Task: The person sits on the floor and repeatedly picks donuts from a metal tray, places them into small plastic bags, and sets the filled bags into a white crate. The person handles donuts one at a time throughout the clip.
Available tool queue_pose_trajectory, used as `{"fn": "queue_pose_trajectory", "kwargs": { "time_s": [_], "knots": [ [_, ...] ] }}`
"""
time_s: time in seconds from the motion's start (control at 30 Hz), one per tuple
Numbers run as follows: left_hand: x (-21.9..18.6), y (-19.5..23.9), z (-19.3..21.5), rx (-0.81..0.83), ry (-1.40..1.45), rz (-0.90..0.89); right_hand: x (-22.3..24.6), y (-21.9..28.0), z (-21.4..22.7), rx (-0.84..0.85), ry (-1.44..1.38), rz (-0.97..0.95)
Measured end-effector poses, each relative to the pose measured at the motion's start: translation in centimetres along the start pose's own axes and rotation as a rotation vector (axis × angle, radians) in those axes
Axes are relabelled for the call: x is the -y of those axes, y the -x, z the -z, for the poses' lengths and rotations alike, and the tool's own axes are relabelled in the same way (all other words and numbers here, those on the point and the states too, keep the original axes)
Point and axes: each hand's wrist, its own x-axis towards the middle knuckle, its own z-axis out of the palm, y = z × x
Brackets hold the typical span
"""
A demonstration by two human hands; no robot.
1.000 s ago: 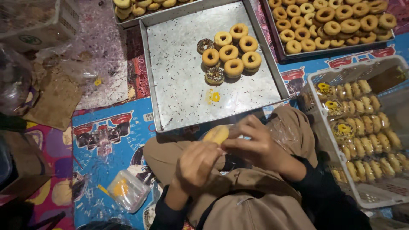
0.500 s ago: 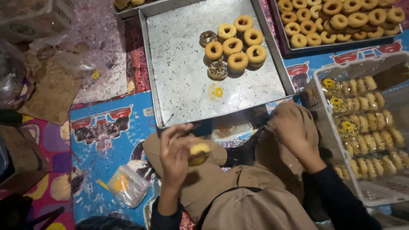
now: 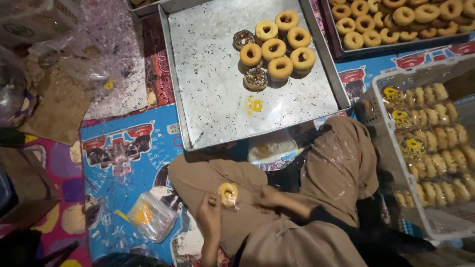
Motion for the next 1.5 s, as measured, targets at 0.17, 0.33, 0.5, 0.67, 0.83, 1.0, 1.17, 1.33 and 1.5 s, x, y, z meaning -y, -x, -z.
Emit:
{"fn": "queue_pose_trajectory", "kwargs": {
  "time_s": [0.17,0.33,0.5,0.67,0.83,1.0,1.17,1.33,1.5],
  "knots": [
    [2.0,-5.7,-6.2,0.004,0.204,-0.113,6.8,5.3,13.9,0.052,0.733,-0.321],
    [-1.2,-13.9,-15.8,-0.075,-0.128,-0.374,14.4,-2.9,22.8,-0.945,0.873,0.12],
    [-5.8,-10.4,-14.6,-0.089,0.115,-0.629,11.1,-9.6,24.6,-0.8,0.851,-0.078],
    [-13.2,-1.4,-7.4,0.184,0.184,-0.669,7.3,-9.9,24.6,-0.846,0.706,0.115],
    [-18.6,0.2,-2.6,0.095,0.405,-0.791,9.8,-9.8,24.4,-0.927,0.691,0.023],
    [-20.4,1.3,-0.7,-0.025,0.425,-0.826,15.5,-7.1,23.3,-0.981,0.817,0.342],
    [-22.4,-1.8,2.5,-0.23,0.382,-0.925,24.3,2.6,21.2,-0.281,0.482,0.472],
    [-23.2,-4.9,1.8,0.872,0.25,-0.755,31.4,10.9,19.8,-0.085,0.45,0.438],
    [-21.8,-5.1,-1.8,1.06,0.982,-0.211,31.1,12.9,17.4,-0.689,1.15,0.677]
  ]
}}
